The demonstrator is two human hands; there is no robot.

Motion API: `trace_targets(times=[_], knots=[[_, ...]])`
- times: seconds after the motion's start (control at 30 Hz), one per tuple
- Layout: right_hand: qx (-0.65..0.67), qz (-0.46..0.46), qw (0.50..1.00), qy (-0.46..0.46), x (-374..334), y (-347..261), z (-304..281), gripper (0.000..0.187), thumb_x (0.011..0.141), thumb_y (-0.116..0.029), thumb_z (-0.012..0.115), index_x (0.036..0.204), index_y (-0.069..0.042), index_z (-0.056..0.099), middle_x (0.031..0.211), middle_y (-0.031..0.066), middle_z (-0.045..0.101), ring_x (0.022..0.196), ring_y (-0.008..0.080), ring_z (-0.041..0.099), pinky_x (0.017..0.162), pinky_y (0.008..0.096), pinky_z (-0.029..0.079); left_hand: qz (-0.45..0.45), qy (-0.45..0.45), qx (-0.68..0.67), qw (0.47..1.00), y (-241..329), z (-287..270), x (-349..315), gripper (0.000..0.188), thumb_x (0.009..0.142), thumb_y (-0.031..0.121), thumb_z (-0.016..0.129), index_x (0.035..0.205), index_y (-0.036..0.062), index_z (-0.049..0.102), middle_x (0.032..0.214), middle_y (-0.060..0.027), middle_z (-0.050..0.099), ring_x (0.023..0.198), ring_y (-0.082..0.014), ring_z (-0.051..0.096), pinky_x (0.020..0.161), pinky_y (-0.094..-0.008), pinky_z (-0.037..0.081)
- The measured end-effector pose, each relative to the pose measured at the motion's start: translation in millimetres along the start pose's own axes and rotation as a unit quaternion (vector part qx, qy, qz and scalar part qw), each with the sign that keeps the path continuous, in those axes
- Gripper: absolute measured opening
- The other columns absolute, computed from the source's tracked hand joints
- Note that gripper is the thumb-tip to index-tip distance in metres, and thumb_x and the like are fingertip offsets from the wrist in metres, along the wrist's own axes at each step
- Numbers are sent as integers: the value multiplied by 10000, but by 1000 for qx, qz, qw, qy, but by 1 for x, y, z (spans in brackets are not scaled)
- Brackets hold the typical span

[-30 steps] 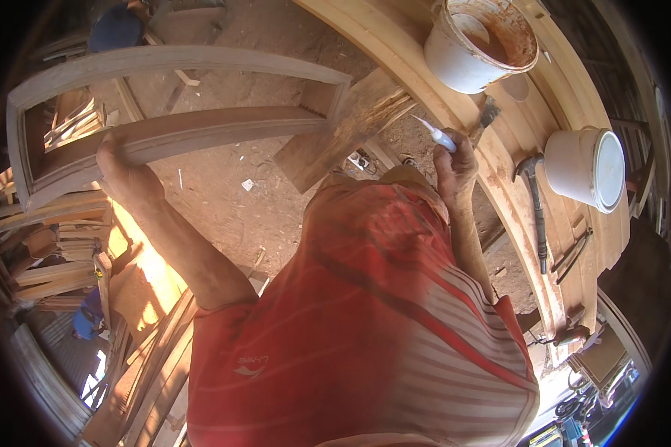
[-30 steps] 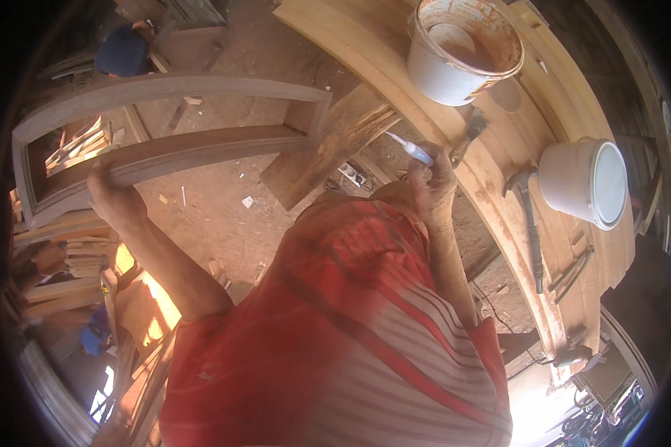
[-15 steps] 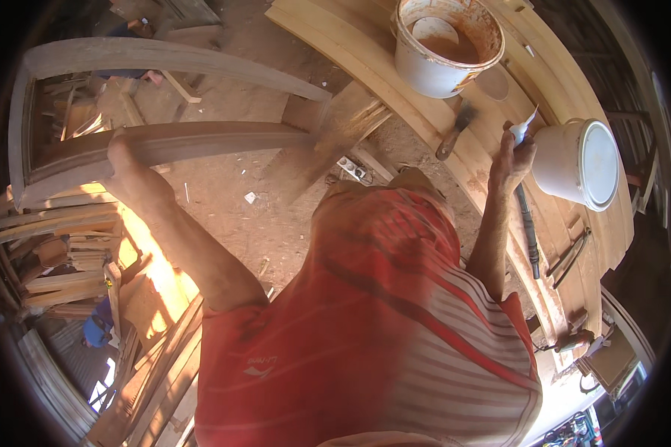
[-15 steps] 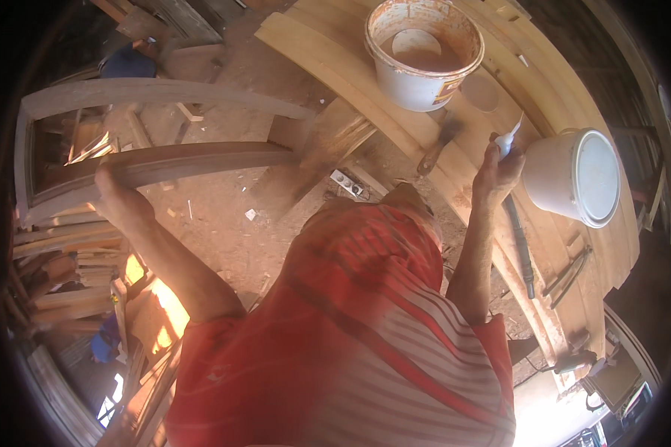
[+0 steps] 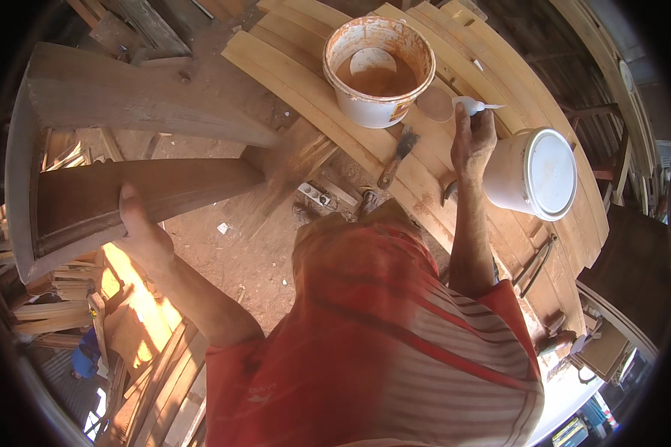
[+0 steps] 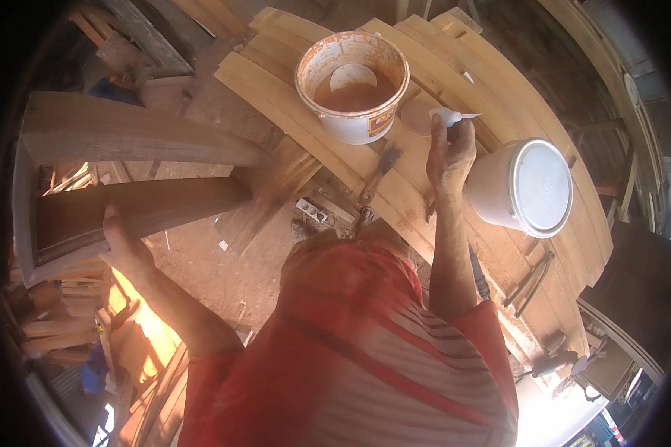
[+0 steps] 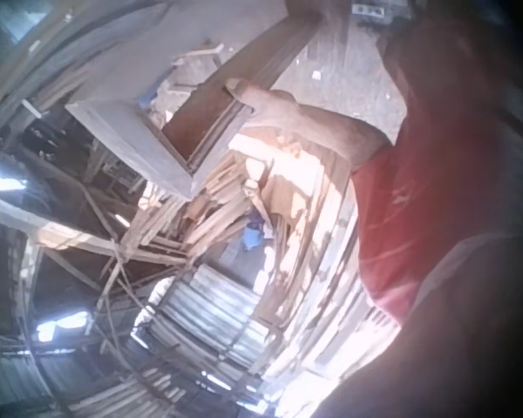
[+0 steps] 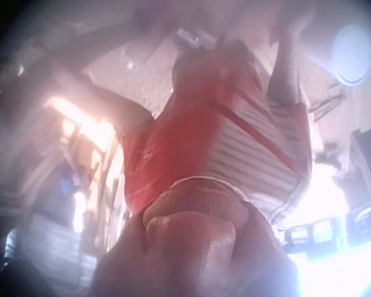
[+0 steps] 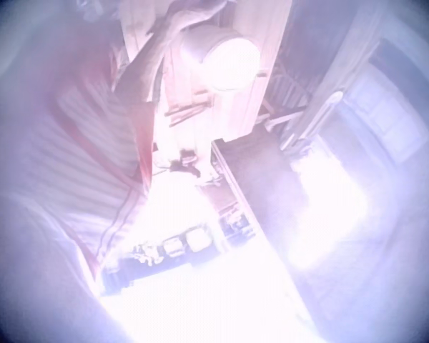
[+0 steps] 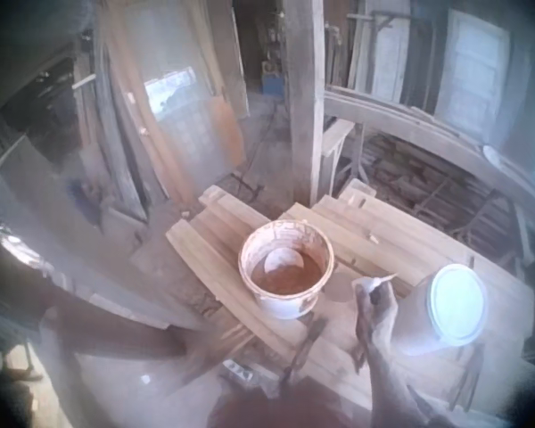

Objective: The person applies a substance from a container to the joints and surfaces of a wooden box-like frame using a small spatula, turning the frame to reach different sides.

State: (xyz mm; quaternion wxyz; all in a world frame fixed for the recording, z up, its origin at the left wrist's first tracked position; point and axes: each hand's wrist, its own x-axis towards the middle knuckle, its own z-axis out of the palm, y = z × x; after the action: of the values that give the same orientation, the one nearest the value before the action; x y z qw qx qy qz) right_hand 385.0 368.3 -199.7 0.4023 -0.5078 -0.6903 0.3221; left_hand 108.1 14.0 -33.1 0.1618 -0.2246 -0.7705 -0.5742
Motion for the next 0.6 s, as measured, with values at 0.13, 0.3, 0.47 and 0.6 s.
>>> trace_targets(times=[0.13, 0.3, 0.47, 0.6], knots=[[106, -129, 985, -30, 27, -58, 8, 215, 972, -173, 693, 1122, -21, 666, 905, 122, 701, 815, 208, 681, 736, 367, 541, 17, 18, -27, 999, 4, 2, 3, 373, 904, 119, 676, 1225, -49, 586, 1181, -110, 610, 1055, -199, 574, 950, -362, 464], [-42, -258, 916, -306, 76, -132, 38, 203, 895, -122, 716, 1075, -30, 700, 964, 186, 715, 876, 314, 710, 771, 405, 551, -46, -7, -32, 998, 27, 10, 7, 320, 884, 71, 673, 1170, -23, 566, 1092, -101, 610, 984, -190, 588, 884, -352, 488], [-216, -320, 760, -523, 109, -117, 122, 339, 785, -114, 758, 1116, -70, 698, 1044, 165, 724, 973, 312, 694, 855, 443, 530, -62, -10, -53, 997, 15, -2, 2, 465, 860, 75, 688, 1270, -24, 493, 1087, -117, 613, 976, -205, 602, 873, -363, 503], [-230, -265, 729, -587, 121, -92, 126, 486, 749, -28, 774, 1221, -106, 687, 1126, 122, 730, 1046, 271, 680, 904, 422, 525, -90, -20, -48, 995, 16, 12, 4, 714, 845, 88, 696, 1453, -36, 342, 1225, -189, 588, 1103, -276, 605, 952, -400, 495]])
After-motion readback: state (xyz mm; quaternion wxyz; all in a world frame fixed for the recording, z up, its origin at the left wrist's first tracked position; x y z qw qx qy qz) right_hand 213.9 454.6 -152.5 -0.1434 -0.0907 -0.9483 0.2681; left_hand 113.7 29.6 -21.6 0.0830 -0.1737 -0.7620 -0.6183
